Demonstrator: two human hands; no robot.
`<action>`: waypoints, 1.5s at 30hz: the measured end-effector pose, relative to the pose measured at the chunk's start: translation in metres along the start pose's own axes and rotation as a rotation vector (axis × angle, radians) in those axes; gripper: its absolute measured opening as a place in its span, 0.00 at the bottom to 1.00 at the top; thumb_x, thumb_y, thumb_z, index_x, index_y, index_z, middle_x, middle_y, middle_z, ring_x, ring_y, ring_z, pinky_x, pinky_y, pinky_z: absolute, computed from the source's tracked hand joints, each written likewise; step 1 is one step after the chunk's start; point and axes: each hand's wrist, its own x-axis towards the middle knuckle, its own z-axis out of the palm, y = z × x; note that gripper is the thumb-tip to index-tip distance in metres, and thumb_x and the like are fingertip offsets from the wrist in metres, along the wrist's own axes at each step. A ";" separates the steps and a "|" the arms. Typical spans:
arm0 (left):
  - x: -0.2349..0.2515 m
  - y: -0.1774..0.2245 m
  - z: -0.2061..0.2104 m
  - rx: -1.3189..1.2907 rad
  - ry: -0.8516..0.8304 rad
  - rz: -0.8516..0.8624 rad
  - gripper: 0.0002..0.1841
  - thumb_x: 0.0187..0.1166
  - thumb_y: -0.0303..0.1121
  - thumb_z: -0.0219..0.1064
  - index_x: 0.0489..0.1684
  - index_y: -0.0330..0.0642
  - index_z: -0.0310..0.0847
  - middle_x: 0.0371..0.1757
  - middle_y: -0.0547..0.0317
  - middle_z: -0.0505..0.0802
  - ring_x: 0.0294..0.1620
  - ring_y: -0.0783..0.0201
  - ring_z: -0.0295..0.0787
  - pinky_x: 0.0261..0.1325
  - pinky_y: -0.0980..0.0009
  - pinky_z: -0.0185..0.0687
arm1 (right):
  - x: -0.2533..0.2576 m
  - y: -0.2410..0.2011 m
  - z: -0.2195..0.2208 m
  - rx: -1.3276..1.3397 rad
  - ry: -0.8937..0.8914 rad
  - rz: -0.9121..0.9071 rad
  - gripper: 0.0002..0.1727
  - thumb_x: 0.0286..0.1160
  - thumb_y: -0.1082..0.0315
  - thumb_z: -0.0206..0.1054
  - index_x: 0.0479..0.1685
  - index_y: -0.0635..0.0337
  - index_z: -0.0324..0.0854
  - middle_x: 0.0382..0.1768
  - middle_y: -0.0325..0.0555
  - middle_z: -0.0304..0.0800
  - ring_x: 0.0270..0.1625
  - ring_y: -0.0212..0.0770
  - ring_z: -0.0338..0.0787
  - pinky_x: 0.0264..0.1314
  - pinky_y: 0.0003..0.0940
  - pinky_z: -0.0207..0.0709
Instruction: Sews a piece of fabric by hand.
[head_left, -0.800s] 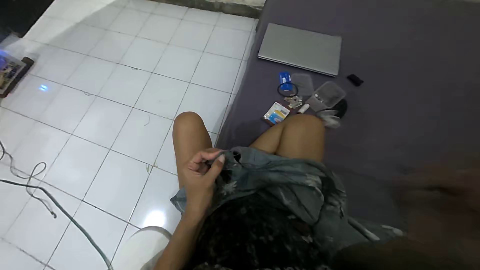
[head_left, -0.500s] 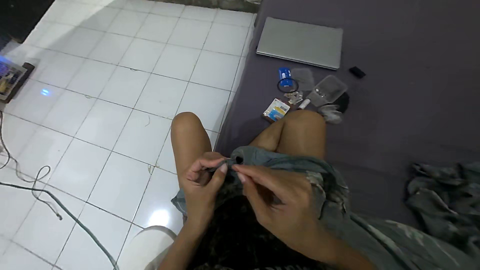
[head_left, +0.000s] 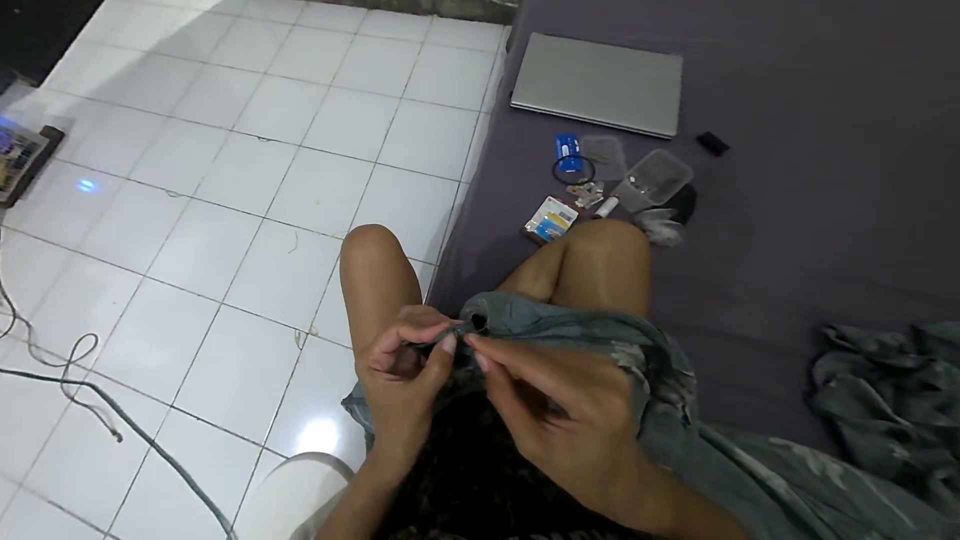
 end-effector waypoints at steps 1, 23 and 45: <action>0.000 0.000 0.000 0.006 -0.001 0.008 0.05 0.78 0.33 0.72 0.42 0.53 0.95 0.46 0.76 0.97 0.53 0.81 0.91 0.59 0.82 0.85 | 0.000 0.000 0.000 0.002 0.001 0.000 0.10 0.73 0.76 0.65 0.40 0.74 0.90 0.20 0.45 0.86 0.21 0.20 0.76 0.29 0.07 0.68; 0.003 -0.002 -0.006 0.268 -0.104 0.373 0.02 0.78 0.33 0.72 0.39 0.48 0.88 0.47 0.77 0.95 0.60 0.80 0.86 0.66 0.83 0.78 | -0.001 -0.007 -0.001 0.043 0.020 0.018 0.08 0.78 0.74 0.65 0.39 0.73 0.86 0.22 0.44 0.87 0.24 0.17 0.81 0.32 0.05 0.73; 0.000 0.002 -0.013 -0.136 -0.342 -0.033 0.03 0.79 0.34 0.71 0.41 0.51 0.91 0.46 0.79 0.94 0.57 0.83 0.86 0.65 0.82 0.79 | 0.022 0.033 -0.016 1.046 -0.331 0.567 0.11 0.88 0.57 0.60 0.47 0.47 0.87 0.48 0.23 0.93 0.33 0.11 0.82 0.33 0.08 0.75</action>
